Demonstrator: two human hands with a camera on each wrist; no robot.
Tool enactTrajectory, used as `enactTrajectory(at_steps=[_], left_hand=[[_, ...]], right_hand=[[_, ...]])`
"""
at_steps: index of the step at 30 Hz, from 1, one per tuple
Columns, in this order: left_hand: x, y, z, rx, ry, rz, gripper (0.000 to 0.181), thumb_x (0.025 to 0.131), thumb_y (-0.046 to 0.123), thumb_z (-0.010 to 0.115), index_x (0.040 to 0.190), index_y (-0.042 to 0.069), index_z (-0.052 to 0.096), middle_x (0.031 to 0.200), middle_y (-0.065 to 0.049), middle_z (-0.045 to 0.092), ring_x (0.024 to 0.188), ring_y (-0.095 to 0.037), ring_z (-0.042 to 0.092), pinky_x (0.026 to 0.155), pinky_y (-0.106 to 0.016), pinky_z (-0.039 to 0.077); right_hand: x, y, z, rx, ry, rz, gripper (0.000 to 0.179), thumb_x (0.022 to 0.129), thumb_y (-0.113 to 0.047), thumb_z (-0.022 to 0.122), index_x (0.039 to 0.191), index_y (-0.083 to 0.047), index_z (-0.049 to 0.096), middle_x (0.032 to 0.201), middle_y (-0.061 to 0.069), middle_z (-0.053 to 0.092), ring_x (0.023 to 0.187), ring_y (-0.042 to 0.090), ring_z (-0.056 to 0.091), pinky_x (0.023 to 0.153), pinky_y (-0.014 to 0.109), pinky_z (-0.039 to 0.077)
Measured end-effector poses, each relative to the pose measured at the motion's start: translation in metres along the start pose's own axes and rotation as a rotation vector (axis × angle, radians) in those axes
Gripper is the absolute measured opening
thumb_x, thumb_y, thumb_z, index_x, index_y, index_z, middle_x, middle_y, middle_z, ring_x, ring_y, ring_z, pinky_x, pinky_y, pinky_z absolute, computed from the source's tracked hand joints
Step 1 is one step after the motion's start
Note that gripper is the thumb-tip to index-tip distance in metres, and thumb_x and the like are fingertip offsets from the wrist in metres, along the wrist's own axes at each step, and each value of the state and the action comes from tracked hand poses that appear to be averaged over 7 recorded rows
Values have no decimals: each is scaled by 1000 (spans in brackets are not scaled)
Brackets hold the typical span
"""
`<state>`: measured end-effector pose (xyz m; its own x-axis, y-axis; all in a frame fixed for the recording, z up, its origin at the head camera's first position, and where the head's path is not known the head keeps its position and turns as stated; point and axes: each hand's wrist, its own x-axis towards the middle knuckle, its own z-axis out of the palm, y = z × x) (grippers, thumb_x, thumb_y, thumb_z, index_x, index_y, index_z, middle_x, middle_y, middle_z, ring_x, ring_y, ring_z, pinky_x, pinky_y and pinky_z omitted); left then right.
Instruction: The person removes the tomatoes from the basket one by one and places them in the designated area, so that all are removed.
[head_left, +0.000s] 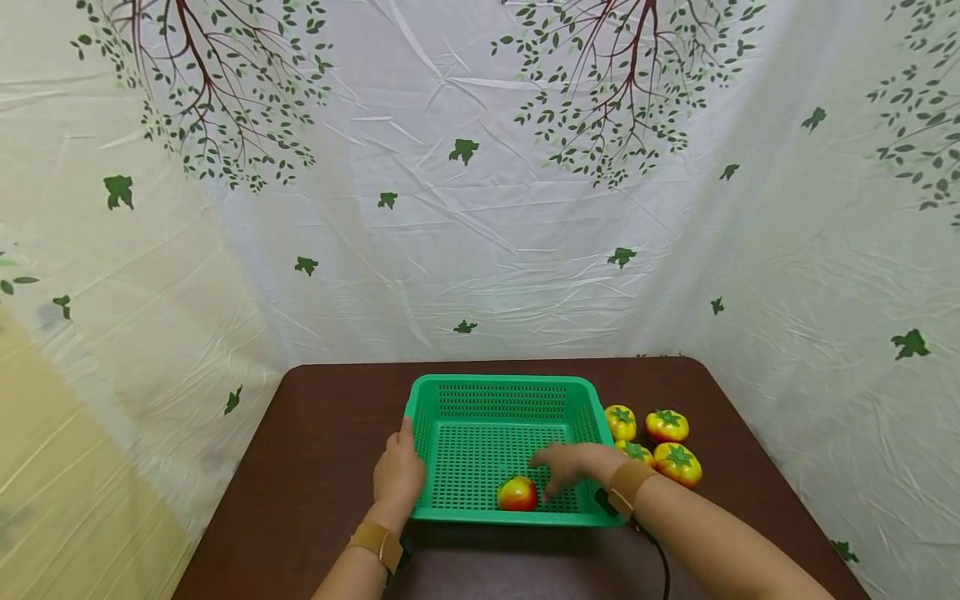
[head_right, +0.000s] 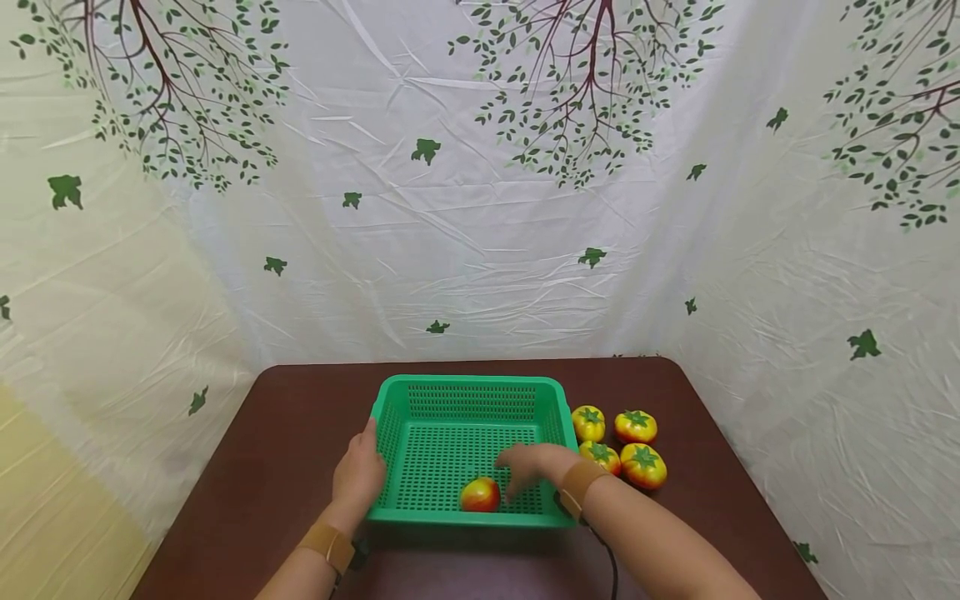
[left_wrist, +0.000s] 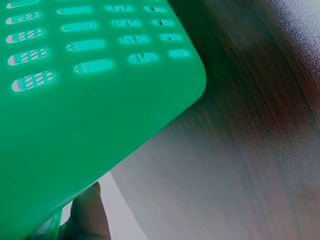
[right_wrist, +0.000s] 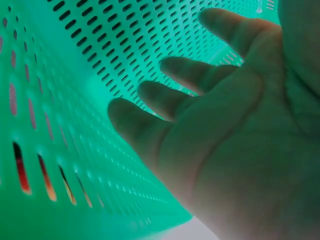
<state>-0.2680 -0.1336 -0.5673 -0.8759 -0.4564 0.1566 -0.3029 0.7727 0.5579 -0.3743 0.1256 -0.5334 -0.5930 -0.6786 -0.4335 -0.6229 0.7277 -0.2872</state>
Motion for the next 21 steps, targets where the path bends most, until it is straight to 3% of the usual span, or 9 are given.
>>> enactTrajectory(at_steps=[3, 6, 14, 21], left_hand=[[1, 0, 1, -3, 6, 2, 59, 101, 5, 50, 157, 9, 34, 136, -22, 57, 99, -36, 65, 85, -52, 55], [1, -1, 1, -5, 7, 4, 59, 101, 5, 50, 157, 9, 34, 136, -23, 57, 101, -37, 65, 86, -53, 55], [0, -1, 1, -1, 4, 7, 58, 101, 6, 50, 157, 8, 33, 137, -23, 56, 104, -38, 65, 87, -53, 55], [0, 0, 1, -5, 9, 2, 58, 101, 7, 50, 157, 9, 34, 137, -22, 56, 104, -38, 65, 87, -54, 55]], right_hand=[[1, 1, 0, -1, -29, 3, 58, 88, -24, 77, 140, -9, 57, 148, 13, 52, 142, 35, 43, 115, 54, 40], [4, 4, 0, 23, -1, 12, 60, 88, -22, 77, 142, -8, 55, 148, 15, 51, 141, 37, 44, 114, 56, 40], [20, 14, -6, 105, 247, 57, 72, 84, -18, 81, 147, -10, 49, 156, 28, 35, 141, 52, 35, 106, 67, 42], [31, 18, -7, 132, 235, 124, 77, 85, -19, 80, 152, -14, 43, 161, 28, 24, 145, 54, 26, 107, 71, 37]])
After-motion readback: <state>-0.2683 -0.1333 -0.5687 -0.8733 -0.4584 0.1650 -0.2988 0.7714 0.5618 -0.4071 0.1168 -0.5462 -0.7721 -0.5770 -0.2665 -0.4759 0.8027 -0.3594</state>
